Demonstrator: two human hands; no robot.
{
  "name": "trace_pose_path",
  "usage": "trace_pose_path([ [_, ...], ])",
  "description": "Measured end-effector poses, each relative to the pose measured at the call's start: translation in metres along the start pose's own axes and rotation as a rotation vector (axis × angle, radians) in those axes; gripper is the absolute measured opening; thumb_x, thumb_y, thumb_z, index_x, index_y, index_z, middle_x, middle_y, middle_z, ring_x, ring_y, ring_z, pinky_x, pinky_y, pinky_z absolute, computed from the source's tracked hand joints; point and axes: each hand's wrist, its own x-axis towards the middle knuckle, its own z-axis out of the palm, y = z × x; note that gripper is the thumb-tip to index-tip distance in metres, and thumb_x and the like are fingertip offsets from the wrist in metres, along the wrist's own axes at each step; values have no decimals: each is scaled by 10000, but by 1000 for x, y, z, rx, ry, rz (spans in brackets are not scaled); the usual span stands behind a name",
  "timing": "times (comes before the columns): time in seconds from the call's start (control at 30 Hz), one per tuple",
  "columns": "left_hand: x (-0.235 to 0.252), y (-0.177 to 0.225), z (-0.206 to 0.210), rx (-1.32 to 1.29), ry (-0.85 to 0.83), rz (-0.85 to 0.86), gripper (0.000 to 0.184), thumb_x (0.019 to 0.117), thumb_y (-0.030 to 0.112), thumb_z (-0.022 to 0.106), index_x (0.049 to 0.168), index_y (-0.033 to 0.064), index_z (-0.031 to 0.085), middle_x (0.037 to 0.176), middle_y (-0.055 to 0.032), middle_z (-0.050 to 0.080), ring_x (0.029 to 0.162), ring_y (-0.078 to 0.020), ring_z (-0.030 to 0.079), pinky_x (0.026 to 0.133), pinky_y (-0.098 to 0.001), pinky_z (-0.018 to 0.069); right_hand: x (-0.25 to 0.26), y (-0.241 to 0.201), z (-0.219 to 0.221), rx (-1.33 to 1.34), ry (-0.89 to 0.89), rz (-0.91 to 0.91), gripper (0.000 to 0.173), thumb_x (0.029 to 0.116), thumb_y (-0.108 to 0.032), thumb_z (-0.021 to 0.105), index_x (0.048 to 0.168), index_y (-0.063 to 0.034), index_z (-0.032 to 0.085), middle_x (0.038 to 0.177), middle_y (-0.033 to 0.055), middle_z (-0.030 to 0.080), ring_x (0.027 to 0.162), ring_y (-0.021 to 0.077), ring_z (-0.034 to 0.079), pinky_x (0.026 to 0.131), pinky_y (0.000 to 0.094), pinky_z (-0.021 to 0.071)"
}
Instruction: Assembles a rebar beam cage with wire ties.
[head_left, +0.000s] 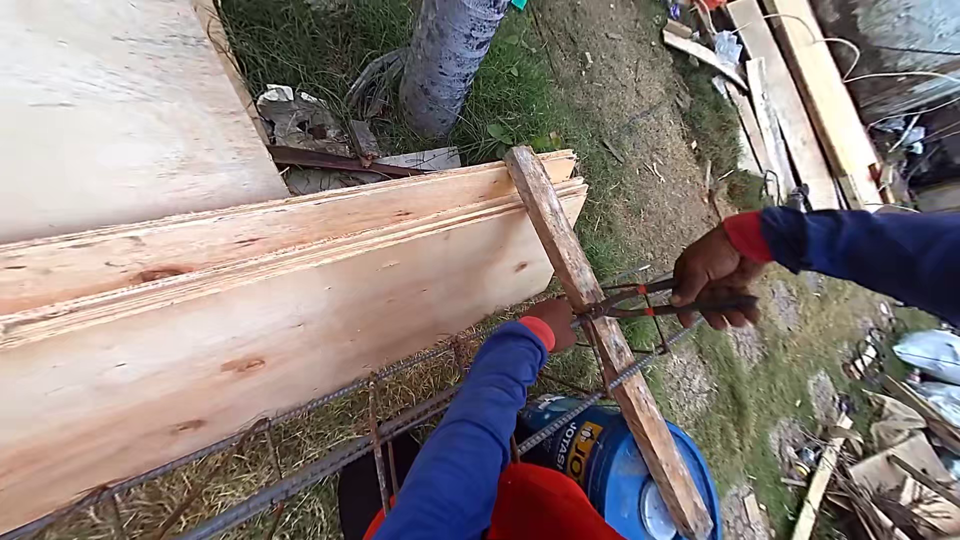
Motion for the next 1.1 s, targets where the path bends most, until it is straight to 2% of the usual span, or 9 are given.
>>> trace_pose_path([
  [0.13,2,-2,0,-26,-4,9,380,925,263,679,1230,37,666,1103,-191,709,1027,-358,701,860,-598,564,-15,-7,19,-329,268,-101,416,896,-418,770,1089,-59,683,696,152,696,553,258,709,498,368,597],
  [0.27,-1,-2,1,-30,6,21,401,927,277,697,1256,49,664,1044,-184,721,939,-340,719,808,-583,580,-44,-32,42,-903,506,-117,1096,752,-409,919,1619,-265,264,1038,192,695,830,347,713,719,533,596],
  [0.4,-1,-2,3,-15,31,36,407,910,240,709,1267,53,659,1070,-186,719,980,-351,709,835,-593,569,-47,-22,52,-1445,744,-396,788,837,-127,765,1546,-232,437,1318,192,564,888,356,669,742,515,558],
  [0.5,-1,-1,3,2,35,35,425,920,250,701,1298,61,655,1099,-188,719,1006,-357,705,851,-605,561,-28,-4,45,-1697,1069,-674,630,857,14,722,1450,-90,536,1208,182,624,1011,376,648,880,506,543],
  [0.67,-3,-2,2,7,45,37,384,915,234,699,1253,52,676,1052,-181,727,972,-349,713,823,-595,567,-34,-20,44,-1388,710,-380,630,918,-253,701,1488,-97,484,1257,180,607,1088,377,636,939,515,519],
  [0.83,1,-4,1,21,23,9,426,908,246,691,1291,62,660,1090,-173,720,997,-336,708,847,-584,568,-18,-10,35,-1105,530,-338,370,944,-234,661,1289,-106,631,971,117,693,904,298,695,804,506,555],
  [0.93,2,-2,0,7,4,8,434,923,265,689,1306,64,648,1096,-176,715,999,-334,707,850,-575,571,-18,-12,53,-1152,619,-216,487,949,-247,649,1397,-82,550,1131,181,665,1019,365,683,873,538,548],
  [1.03,5,-3,-1,18,-13,9,427,948,295,679,1322,90,645,1110,-178,718,1014,-342,708,865,-590,566,-16,-12,55,-1287,882,-352,555,963,-148,637,1501,-184,504,1173,230,646,1059,415,649,950,557,498],
  [1.1,8,-1,2,56,-17,-15,448,949,352,664,1331,118,644,1117,-161,723,1029,-330,710,879,-589,565,-18,-20,54,-1364,1035,-393,556,977,-104,613,1515,-200,509,1209,226,652,1162,434,610,1087,631,382],
])
